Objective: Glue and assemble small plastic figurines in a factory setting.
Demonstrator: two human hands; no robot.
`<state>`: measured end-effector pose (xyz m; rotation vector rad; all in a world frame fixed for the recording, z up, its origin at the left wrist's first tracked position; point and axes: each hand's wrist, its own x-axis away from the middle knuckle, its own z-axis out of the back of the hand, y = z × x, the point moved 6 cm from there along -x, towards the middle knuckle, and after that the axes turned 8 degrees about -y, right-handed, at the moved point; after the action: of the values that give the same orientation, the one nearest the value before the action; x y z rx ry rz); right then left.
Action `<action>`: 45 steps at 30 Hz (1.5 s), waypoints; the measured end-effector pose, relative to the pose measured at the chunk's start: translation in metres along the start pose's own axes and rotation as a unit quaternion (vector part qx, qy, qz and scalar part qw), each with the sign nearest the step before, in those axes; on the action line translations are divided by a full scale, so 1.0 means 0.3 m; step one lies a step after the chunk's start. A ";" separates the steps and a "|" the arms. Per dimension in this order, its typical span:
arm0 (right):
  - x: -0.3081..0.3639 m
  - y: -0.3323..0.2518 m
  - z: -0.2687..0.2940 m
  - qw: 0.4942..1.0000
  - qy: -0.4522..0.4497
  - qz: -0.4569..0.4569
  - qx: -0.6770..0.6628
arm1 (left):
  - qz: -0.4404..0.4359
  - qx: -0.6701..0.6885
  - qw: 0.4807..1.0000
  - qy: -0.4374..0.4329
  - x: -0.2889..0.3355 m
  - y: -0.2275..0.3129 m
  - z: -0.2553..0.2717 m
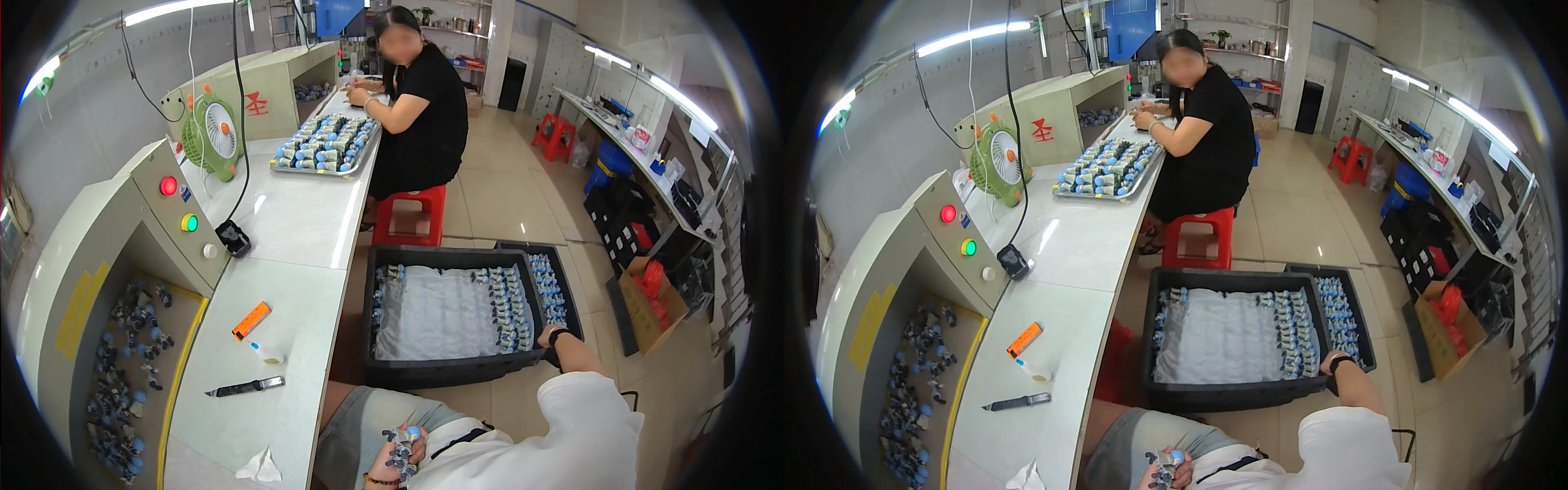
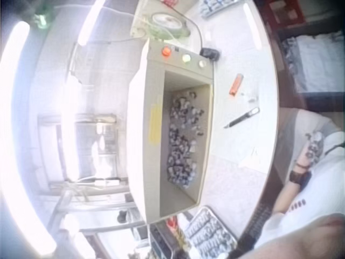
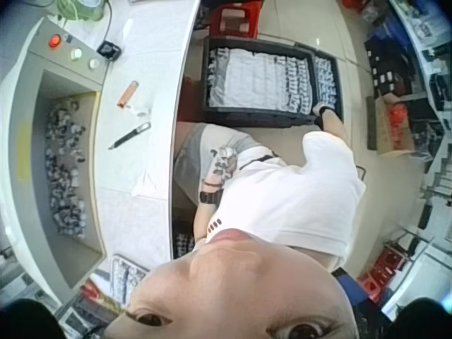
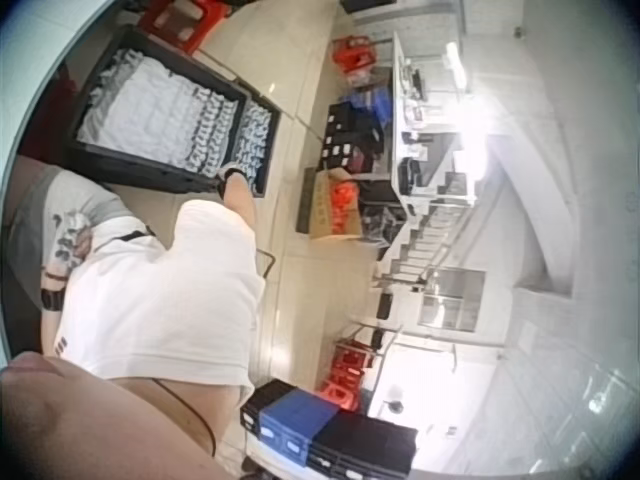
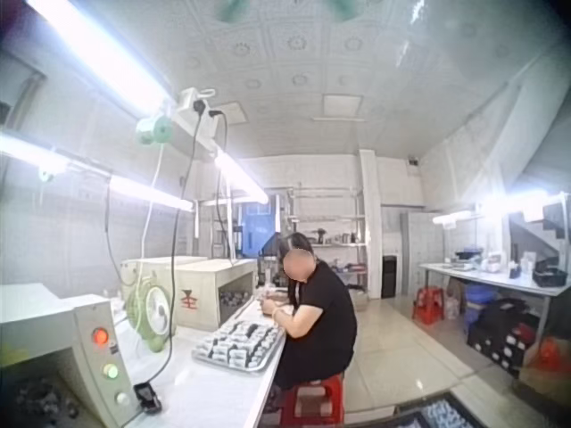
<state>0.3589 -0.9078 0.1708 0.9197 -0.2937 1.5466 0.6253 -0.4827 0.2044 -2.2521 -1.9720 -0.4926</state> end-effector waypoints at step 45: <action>1.364 -0.865 0.021 0.442 0.123 0.883 -0.101 | -0.366 -0.414 0.832 -0.040 0.109 0.226 -0.237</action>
<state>0.6287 -0.5610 0.3749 -0.3067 -1.5294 3.3311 0.6831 -0.4826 0.2904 -1.6769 -3.0651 -1.6198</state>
